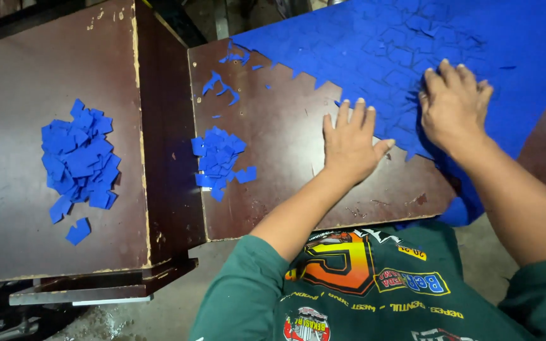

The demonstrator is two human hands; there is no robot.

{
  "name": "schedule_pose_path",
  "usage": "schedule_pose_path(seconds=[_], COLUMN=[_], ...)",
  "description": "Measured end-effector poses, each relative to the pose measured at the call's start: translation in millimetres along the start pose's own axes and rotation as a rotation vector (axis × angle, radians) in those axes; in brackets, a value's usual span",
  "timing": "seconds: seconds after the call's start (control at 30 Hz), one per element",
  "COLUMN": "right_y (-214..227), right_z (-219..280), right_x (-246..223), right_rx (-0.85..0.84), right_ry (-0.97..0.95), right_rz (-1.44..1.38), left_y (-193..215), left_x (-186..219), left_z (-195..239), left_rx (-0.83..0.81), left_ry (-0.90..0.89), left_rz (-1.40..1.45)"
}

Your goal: Cutting out small pre-marked diamond shapes from a large piece of blue fabric using a hand-held cutting tool.

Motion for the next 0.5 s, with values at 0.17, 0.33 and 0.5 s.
schedule_pose_path(seconds=[0.17,0.33,0.5], right_y=[3,3,5], right_z=[16,22,19], right_x=[12,26,24], right_rx=[0.113,0.096,0.054], right_ry=[0.082,0.085,0.082], right_rz=[0.110,0.099,0.065], left_y=[-4,-9,2], left_x=[1,-15,-16], left_z=[6,13,17], left_rx=[-0.238,-0.014,0.049], left_ry=[-0.007,-0.053,0.060], left_rz=[0.159,0.387,0.296])
Point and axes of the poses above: each hand's wrist, its own z-axis away from the middle knuckle, its own y-axis out of the back of the hand, x = y × z, the point moved 8 cm from there along -z, towards the middle knuckle, and after that the axes turned 5 degrees about -x, right-handed, at the moved point
